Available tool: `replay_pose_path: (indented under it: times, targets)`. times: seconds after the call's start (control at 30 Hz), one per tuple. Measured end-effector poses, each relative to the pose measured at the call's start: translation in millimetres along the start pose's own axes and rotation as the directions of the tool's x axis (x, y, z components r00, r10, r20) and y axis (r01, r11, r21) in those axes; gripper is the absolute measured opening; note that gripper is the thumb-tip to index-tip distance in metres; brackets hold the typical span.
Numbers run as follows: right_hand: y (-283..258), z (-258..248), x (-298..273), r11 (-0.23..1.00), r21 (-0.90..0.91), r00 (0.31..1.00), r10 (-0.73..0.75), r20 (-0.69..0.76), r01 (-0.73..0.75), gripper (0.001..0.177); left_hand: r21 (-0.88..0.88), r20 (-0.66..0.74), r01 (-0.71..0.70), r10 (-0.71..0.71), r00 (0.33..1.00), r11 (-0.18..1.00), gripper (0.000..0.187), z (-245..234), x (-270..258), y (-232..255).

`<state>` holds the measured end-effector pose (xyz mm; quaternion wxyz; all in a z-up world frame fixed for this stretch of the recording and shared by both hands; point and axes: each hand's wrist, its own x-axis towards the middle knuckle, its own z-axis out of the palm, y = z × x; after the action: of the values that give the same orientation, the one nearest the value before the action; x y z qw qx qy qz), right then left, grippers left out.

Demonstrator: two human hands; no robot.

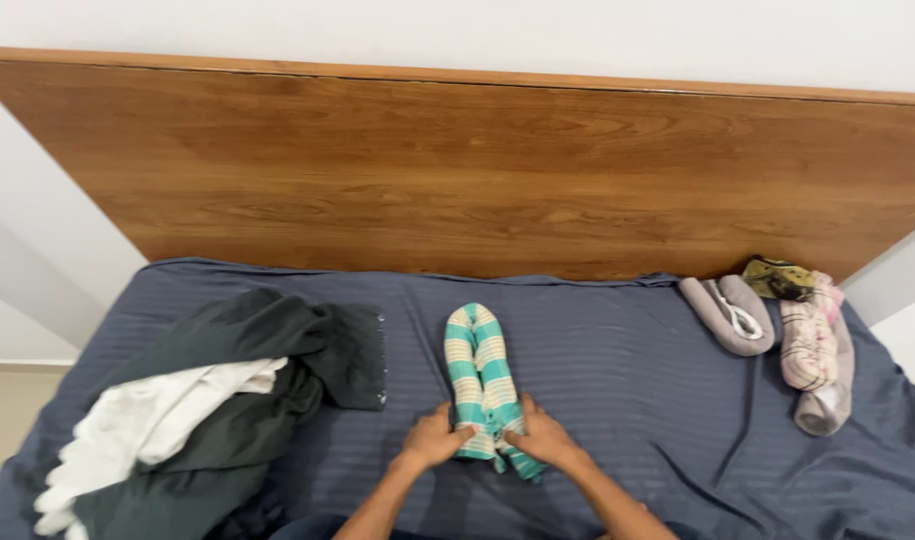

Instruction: The person folds a green and white checkered towel into a compact roll on a bed. They then fold a white towel with a dark border into a similar roll. The person places the folded towels on the bed.

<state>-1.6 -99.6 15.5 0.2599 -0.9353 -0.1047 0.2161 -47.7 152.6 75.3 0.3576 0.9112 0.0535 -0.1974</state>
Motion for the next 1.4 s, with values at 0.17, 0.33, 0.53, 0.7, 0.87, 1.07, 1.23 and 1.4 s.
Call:
replay_pose_path:
  times: [0.17,0.33,0.53,0.7,0.87,1.07,1.23,1.4]
  targets:
    - [-36,6,-1,0.974,0.201,0.983,-0.067,-0.172,0.101,0.08,-0.036,-0.157,-0.074,0.068,0.985,0.997,0.067,42,32,-11]
    - [-50,17,11,0.9,0.341,0.911,-0.129,-0.392,0.273,0.078,-0.009,-0.395,-0.053,0.045,0.917,0.999,0.055,37,37,-16]
    - [-43,30,33,0.736,0.44,0.853,-0.493,-0.172,0.515,0.102,-0.157,-0.279,0.003,-0.047,0.959,0.988,0.083,16,27,-5]
    - [-27,2,28,0.735,0.601,0.851,-0.499,0.164,0.315,0.106,-0.006,-0.227,0.091,-0.09,0.97,0.996,0.101,9,22,8]
    - [14,-54,-2,0.881,0.322,0.863,-0.434,0.259,0.347,0.089,0.011,-0.214,0.14,-0.135,0.968,0.99,0.091,5,23,12]
    - [108,-132,-35,0.971,0.071,0.972,-0.232,0.024,0.23,0.077,0.006,-0.179,0.145,-0.142,0.974,0.989,0.092,3,24,1]
    - [163,-136,-58,0.865,0.458,0.765,0.434,-0.476,-0.206,0.067,-0.003,-0.144,0.145,-0.144,0.979,0.989,0.099,-4,25,9]
    - [162,-67,-61,0.686,0.656,0.79,0.573,-0.219,-0.315,0.056,0.034,-0.096,0.168,-0.164,0.982,0.985,0.099,-11,34,14]
